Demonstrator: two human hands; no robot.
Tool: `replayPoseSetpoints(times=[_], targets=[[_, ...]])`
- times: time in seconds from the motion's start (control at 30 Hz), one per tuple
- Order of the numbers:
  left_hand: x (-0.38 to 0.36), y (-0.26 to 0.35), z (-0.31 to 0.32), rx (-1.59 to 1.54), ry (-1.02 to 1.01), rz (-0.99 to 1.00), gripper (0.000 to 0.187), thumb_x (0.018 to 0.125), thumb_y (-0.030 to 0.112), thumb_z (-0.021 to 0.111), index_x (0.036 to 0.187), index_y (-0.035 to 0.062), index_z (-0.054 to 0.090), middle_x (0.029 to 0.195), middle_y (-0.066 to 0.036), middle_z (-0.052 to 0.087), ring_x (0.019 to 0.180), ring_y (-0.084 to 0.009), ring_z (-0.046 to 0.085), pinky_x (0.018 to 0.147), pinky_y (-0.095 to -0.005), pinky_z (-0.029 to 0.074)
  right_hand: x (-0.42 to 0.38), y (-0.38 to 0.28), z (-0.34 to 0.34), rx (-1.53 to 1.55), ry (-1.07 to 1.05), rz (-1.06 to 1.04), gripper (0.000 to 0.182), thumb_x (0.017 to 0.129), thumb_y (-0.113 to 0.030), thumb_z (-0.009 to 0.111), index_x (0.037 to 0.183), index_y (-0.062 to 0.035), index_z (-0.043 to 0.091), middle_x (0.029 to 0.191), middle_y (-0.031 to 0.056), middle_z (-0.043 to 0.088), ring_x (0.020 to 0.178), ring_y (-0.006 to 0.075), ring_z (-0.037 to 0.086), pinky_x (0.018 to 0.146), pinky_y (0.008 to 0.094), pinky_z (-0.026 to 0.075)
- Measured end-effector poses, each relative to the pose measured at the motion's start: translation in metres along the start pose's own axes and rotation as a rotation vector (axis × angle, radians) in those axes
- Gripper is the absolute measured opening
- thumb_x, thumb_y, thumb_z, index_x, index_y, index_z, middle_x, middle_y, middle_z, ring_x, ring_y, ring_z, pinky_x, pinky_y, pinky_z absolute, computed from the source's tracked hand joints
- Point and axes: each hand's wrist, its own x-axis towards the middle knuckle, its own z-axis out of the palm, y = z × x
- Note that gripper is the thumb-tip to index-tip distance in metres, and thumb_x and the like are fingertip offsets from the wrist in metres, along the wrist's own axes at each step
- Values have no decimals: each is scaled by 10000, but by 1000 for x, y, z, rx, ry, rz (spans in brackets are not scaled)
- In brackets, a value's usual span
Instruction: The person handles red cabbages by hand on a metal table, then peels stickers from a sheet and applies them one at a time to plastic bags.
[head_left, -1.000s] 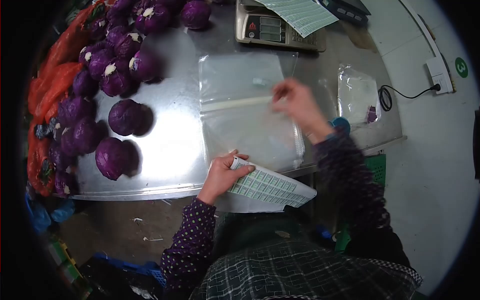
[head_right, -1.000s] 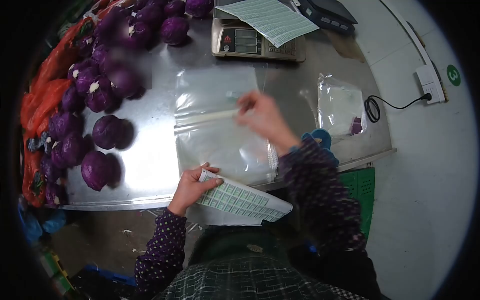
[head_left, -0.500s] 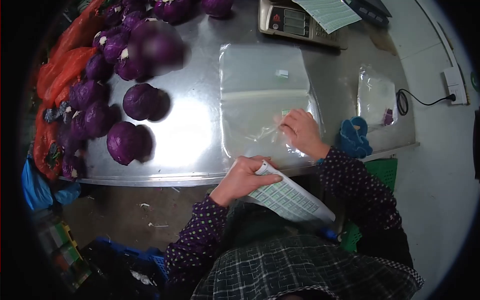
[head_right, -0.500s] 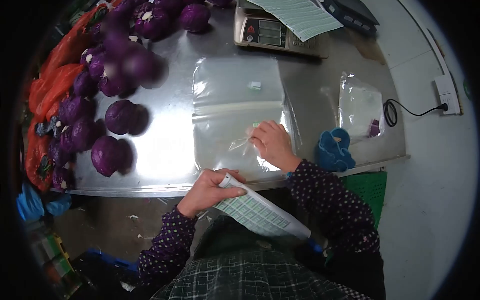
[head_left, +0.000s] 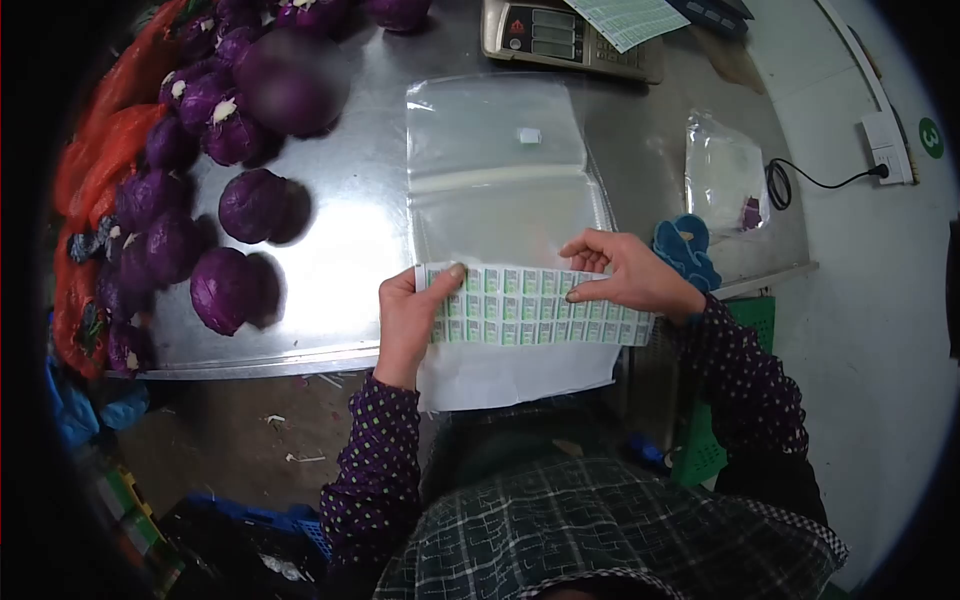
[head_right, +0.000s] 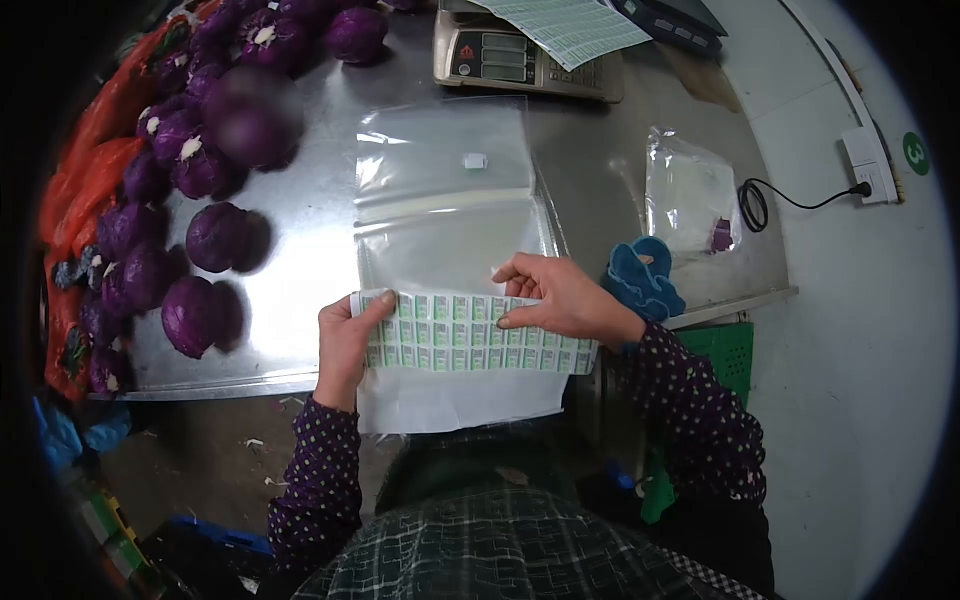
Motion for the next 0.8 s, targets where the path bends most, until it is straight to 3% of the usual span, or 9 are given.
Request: replayPoseSetpoints(times=[0.17,0.4,0.47,0.57,0.7,0.8], targets=[[-12,17,1,141,-68,25,162,804,50,709,935,-44,692,811,-89,701,699,-113,647,644,-241,520,-3,7,1,98,39,-26,365,762,-79,743,1075,26,590,800,49,586,740,112,538,676,240,451],[-25,26,-15,107,8,112,143,792,54,723,893,-44,696,759,-91,698,638,-101,637,609,-234,517,-16,-16,2,131,-55,-10,341,797,-113,716,1084,25,594,802,95,635,758,140,614,694,265,506],[-29,30,-12,121,6,114,140,793,56,723,888,-44,698,754,-88,697,630,-99,633,600,-233,514,-8,-17,0,-65,-56,-171,314,803,-137,703,1060,21,611,851,114,657,803,163,640,707,286,518],[-28,32,-6,161,6,119,135,793,58,724,878,-44,700,745,-85,695,617,-97,628,586,-231,508,8,-29,6,-74,-61,-247,265,789,-151,700,1000,-2,639,839,110,646,775,194,640,693,304,513],[-29,28,-3,174,20,71,135,792,58,726,869,-49,700,737,-87,693,612,-97,625,577,-227,501,17,-34,18,-251,-100,-157,188,776,-133,683,926,-26,652,834,108,634,746,240,627,666,327,505],[-26,22,-2,163,16,22,133,792,52,721,867,-55,697,739,-91,692,610,-102,628,579,-232,505,11,-26,36,-384,21,-218,151,747,-130,687,872,-53,651,796,84,607,725,253,608,641,358,491]])
